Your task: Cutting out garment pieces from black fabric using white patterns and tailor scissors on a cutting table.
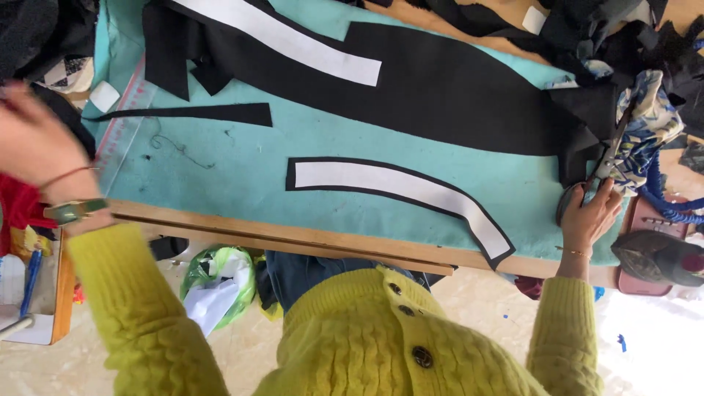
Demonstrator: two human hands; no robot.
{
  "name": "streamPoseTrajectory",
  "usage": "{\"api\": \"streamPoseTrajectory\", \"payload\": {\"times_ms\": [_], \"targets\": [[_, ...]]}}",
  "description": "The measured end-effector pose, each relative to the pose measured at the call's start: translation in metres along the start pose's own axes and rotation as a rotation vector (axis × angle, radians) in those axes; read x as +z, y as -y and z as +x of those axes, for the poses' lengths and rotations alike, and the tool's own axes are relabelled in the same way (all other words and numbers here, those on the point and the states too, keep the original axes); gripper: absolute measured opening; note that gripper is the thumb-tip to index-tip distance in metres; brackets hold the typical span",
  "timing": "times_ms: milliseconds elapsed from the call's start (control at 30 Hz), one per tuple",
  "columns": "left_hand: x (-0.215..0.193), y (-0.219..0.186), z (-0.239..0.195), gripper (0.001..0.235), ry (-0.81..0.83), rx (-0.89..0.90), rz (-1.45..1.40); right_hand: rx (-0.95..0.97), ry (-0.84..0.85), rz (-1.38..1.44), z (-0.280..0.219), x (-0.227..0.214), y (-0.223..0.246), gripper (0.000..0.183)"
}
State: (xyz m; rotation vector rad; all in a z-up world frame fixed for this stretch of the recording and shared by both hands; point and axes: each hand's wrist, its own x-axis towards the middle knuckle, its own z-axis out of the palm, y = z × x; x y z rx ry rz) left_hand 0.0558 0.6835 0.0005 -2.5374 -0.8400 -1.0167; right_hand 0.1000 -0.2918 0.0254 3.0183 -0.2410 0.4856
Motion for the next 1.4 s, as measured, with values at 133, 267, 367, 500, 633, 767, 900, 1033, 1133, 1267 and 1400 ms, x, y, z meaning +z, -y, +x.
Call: {"api": "streamPoseTrajectory", "payload": {"times_ms": [133, 267, 367, 500, 633, 767, 900, 1033, 1133, 1267, 1400], "targets": [[-0.112, -0.152, 0.008, 0.031, 0.072, 0.188, -0.498, 0.044, -0.001, -0.009, -0.001, -0.002, 0.009, 0.056], [-0.122, -0.257, -0.045, 0.019, 0.332, 0.22, -0.859, 0.053, -0.098, 0.052, -0.001, -0.012, 0.044, 0.056], [-0.137, -0.319, -0.071, 0.02, 0.461, 0.301, -1.032, -0.094, -0.169, 0.188, 0.001, -0.024, 0.082, 0.047], [-0.128, -0.377, -0.114, 0.041, 0.528, 0.537, -0.999, -0.167, -0.104, 0.324, 0.012, -0.024, 0.122, 0.048], [-0.118, -0.377, -0.109, 0.047, 0.506, 0.622, -0.973, 0.055, -0.016, 0.572, 0.019, -0.007, 0.123, 0.025], [-0.091, -0.334, -0.094, 0.044, 0.388, 0.45, -0.757, 0.456, -0.025, 0.983, 0.022, 0.015, 0.107, 0.024], [-0.037, -0.268, -0.084, 0.04, 0.292, 0.115, -0.528, 0.638, -0.071, 1.276, 0.027, 0.026, 0.097, 0.025], [-0.047, -0.277, -0.058, 0.049, 0.212, 0.01, -0.297, 0.734, 0.097, 1.278, 0.043, 0.0, 0.112, 0.025], [-0.034, -0.283, -0.05, 0.085, 0.259, -0.148, -0.285, 0.665, 0.123, 1.228, 0.047, -0.003, 0.116, 0.022], [-0.015, -0.279, -0.043, 0.049, 0.254, -0.16, -0.294, 0.507, 0.068, 1.124, 0.054, 0.007, 0.112, 0.024], [-0.009, -0.269, -0.039, 0.035, 0.188, -0.061, -0.363, 0.372, -0.001, 1.013, 0.054, 0.029, 0.093, 0.026]]}}
